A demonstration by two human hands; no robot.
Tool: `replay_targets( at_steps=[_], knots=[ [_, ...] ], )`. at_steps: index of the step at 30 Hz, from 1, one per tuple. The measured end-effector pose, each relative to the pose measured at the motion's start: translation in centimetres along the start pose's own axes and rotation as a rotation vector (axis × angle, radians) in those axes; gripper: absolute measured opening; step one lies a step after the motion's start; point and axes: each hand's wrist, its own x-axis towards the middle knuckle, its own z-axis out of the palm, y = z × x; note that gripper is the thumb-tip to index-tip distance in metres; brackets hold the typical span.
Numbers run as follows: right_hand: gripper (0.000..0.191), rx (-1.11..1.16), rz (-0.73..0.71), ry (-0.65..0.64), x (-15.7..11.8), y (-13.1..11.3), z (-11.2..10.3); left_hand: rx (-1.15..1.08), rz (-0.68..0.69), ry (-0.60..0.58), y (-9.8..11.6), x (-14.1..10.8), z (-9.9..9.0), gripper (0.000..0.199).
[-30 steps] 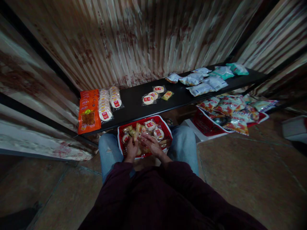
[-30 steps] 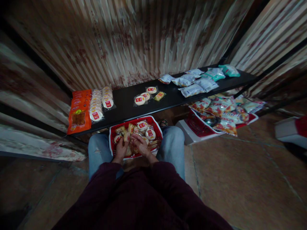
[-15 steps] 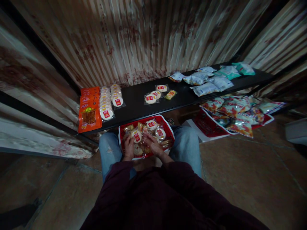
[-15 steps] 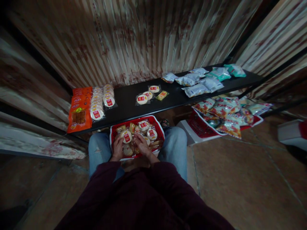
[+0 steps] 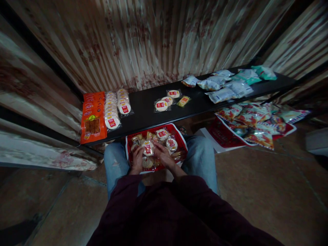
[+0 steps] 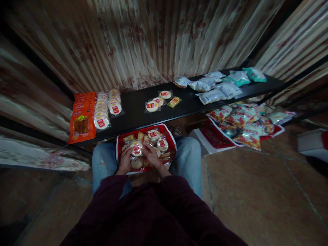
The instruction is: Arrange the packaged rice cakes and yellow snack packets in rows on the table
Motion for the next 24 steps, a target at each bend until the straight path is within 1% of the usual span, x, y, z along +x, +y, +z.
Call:
replay_targets(
  at_steps=[3,7,10,14,17,19,21,24],
  knots=[
    [0.048,0.063,0.039,-0.001,-0.2,-0.3,0.2,-0.058,-0.078,0.005,0.2,-0.3,0.3,0.023],
    [0.046,0.186,0.121,-0.005,-0.5,-0.8,0.3,-0.076,-0.095,0.000,0.8,-0.7,0.5,0.023],
    [0.049,0.254,0.149,-0.026,-0.8,-1.0,0.2,-0.062,-0.094,-0.017,0.9,-0.8,0.5,0.020],
    [0.055,0.298,0.172,-0.051,-1.2,-1.0,0.0,-0.071,-0.104,-0.081,0.3,-0.4,0.4,0.024],
    [0.055,0.326,0.176,-0.070,-1.3,-1.0,-0.1,-0.090,-0.107,-0.100,-0.6,0.0,0.3,0.032],
    [0.052,0.332,0.182,-0.065,-1.3,-1.0,-0.1,-0.095,-0.087,-0.109,-1.2,0.4,0.2,0.037],
    [0.048,0.331,0.190,-0.051,-1.3,-0.9,-0.1,-0.076,-0.037,-0.109,-1.7,0.7,0.0,0.039],
    [0.045,0.341,0.197,-0.036,-1.3,-0.8,-0.1,-0.033,0.043,-0.106,-2.1,1.0,-0.2,0.036]
  ],
)
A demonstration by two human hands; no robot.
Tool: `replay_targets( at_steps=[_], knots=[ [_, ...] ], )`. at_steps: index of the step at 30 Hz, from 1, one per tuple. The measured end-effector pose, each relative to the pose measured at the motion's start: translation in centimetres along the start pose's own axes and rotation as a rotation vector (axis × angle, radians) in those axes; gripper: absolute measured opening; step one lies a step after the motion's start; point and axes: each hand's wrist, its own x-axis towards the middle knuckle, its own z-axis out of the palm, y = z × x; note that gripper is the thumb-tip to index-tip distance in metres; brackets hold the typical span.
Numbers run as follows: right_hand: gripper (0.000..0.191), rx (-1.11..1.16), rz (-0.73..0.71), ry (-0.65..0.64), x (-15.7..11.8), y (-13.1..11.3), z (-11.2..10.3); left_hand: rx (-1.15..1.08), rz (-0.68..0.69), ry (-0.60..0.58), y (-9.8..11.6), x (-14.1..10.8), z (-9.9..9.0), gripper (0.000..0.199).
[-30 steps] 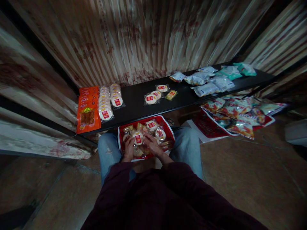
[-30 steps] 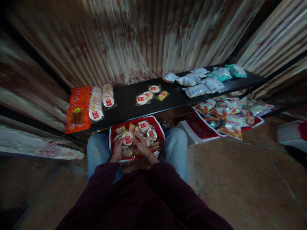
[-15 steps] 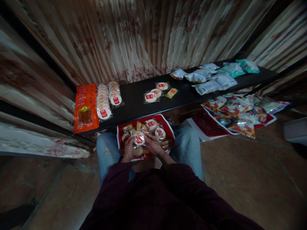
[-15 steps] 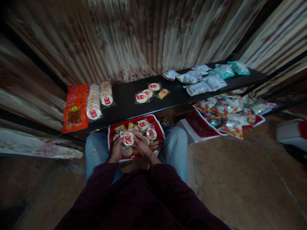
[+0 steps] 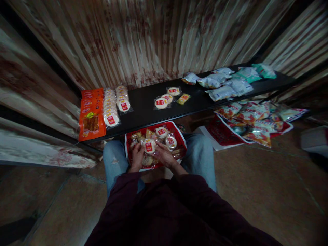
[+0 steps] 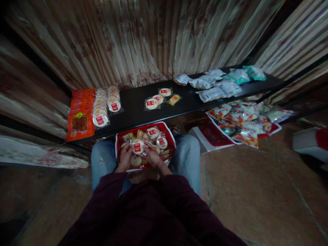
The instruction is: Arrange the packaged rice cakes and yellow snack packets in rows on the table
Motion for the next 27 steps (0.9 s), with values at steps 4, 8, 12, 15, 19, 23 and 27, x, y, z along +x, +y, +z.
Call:
replay_targets(
  at_steps=[4,8,12,15,19,23,27],
  knots=[
    [0.041,0.003,0.005,0.008,0.0,0.0,0.1,0.032,0.040,0.019,0.1,0.0,0.0,0.032],
    [0.036,-0.020,-0.003,-0.019,-0.3,-0.3,0.4,0.106,0.092,0.065,0.3,0.1,0.1,0.029],
    [0.037,-0.061,0.013,-0.035,-0.7,-0.5,0.9,0.153,0.140,0.090,0.3,0.3,0.1,0.022],
    [0.041,-0.115,0.001,-0.103,-1.2,-0.8,1.3,0.199,0.144,0.024,0.5,0.2,0.1,0.013],
    [0.043,-0.219,-0.025,-0.179,-1.5,-0.9,1.5,0.116,0.019,-0.012,1.0,-0.3,0.1,0.023],
    [0.041,-0.395,-0.138,-0.150,-1.3,-0.5,0.9,-0.141,-0.194,-0.031,1.1,-0.7,0.4,0.042],
    [0.040,-0.449,-0.193,-0.151,-1.1,-0.3,0.5,-0.286,-0.227,-0.096,1.5,-0.8,0.7,0.042]
  ],
)
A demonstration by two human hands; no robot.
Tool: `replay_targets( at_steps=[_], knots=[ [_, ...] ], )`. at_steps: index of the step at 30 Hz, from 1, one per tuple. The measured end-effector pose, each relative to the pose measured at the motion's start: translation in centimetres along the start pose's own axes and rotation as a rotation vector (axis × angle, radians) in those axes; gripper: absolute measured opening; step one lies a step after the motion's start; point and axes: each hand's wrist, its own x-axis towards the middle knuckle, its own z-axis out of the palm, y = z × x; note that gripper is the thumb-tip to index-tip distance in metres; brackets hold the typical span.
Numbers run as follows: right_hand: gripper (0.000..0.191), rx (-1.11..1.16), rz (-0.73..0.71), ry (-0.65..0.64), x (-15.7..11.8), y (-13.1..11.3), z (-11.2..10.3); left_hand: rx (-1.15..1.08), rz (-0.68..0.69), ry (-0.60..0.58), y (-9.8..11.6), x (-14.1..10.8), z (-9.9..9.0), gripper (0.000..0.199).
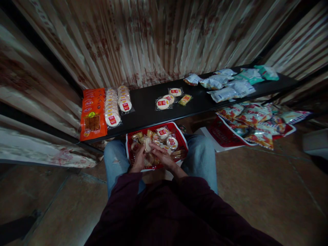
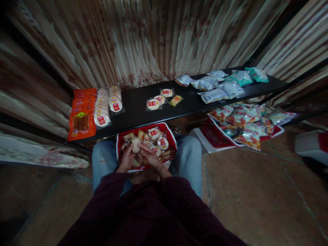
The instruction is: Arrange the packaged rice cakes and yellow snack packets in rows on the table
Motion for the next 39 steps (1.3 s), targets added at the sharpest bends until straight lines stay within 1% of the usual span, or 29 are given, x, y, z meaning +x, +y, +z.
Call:
replay_targets(
  at_steps=[2,5,10,13,15,18,21,26,30,33,36,39],
  knots=[
    [0.042,0.014,-0.009,-0.001,0.0,0.0,0.0,-0.064,-0.017,-0.006,0.4,0.0,0.1,0.039],
    [0.042,-0.002,-0.037,0.041,0.2,-0.1,0.1,-0.139,-0.033,-0.003,1.1,0.0,0.3,0.038],
    [0.043,-0.070,-0.049,0.082,0.4,-0.2,-0.2,-0.139,-0.007,-0.006,1.1,0.0,0.5,0.041],
    [0.042,-0.100,-0.045,0.110,0.3,-0.1,-0.2,-0.061,0.016,-0.035,0.7,-0.3,0.5,0.043],
    [0.041,-0.025,0.018,0.129,0.3,0.2,-0.1,0.031,0.042,-0.065,0.5,-0.5,0.4,0.042],
    [0.042,0.131,0.106,0.110,0.2,0.7,0.3,0.211,0.147,-0.115,0.4,-0.6,0.2,0.037],
    [0.044,0.136,0.120,0.074,0.2,0.9,0.5,0.338,0.234,-0.139,0.4,-0.5,0.1,0.034],
    [0.051,0.074,0.129,0.125,0.3,0.8,0.1,0.375,0.238,-0.158,0.8,-0.9,0.1,0.031],
    [0.048,0.100,0.102,0.124,0.4,0.8,-0.2,0.398,0.289,-0.182,1.0,-1.1,0.3,0.026],
    [0.047,0.100,0.122,0.160,0.4,0.5,0.1,0.373,0.274,-0.164,0.9,-1.0,0.4,0.029],
    [0.048,0.087,0.115,0.205,0.2,-0.1,0.4,0.304,0.233,-0.113,0.8,-0.8,0.5,0.033],
    [0.048,0.066,0.085,0.192,0.2,-0.7,0.4,0.242,0.226,-0.056,0.7,-0.5,0.6,0.033]
  ],
)
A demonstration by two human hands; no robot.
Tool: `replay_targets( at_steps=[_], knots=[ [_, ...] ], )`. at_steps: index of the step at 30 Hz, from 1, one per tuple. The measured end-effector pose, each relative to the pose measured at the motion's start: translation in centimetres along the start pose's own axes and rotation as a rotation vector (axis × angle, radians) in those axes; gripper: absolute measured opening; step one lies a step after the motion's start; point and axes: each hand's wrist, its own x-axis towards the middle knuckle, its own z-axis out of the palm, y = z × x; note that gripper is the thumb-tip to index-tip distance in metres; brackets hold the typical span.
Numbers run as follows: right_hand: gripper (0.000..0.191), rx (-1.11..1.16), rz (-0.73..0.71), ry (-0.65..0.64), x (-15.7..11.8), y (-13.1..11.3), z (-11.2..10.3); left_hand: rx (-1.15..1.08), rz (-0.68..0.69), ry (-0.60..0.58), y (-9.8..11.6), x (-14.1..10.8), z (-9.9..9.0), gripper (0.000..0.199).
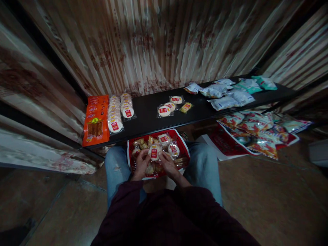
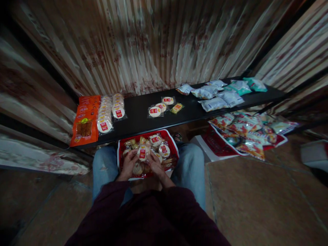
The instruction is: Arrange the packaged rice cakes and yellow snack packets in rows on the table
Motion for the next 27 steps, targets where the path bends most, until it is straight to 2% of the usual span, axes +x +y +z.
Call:
replay_targets(
  at_steps=[4,8,11,15,19,27],
  knots=[
    [0.045,-0.040,-0.020,0.038,0.4,0.2,-0.4,-0.026,-0.016,0.064,0.0,0.2,0.0,0.033],
    [0.057,-0.017,-0.038,0.084,0.9,0.9,-0.8,-0.024,0.010,0.100,0.4,0.1,0.1,0.031],
    [0.062,0.008,-0.072,0.050,0.7,0.7,-0.7,-0.025,0.041,0.116,0.8,0.1,0.1,0.029],
    [0.059,-0.015,-0.105,0.002,0.4,0.0,-0.4,-0.007,0.084,0.114,1.1,0.0,-0.1,0.026],
    [0.054,-0.091,-0.177,0.059,0.7,-0.2,0.0,0.015,0.113,0.117,1.0,0.1,-0.3,0.025],
    [0.049,-0.155,-0.281,0.148,1.2,-0.1,0.9,0.291,0.343,0.213,1.4,-0.1,0.2,0.029]
  ],
)
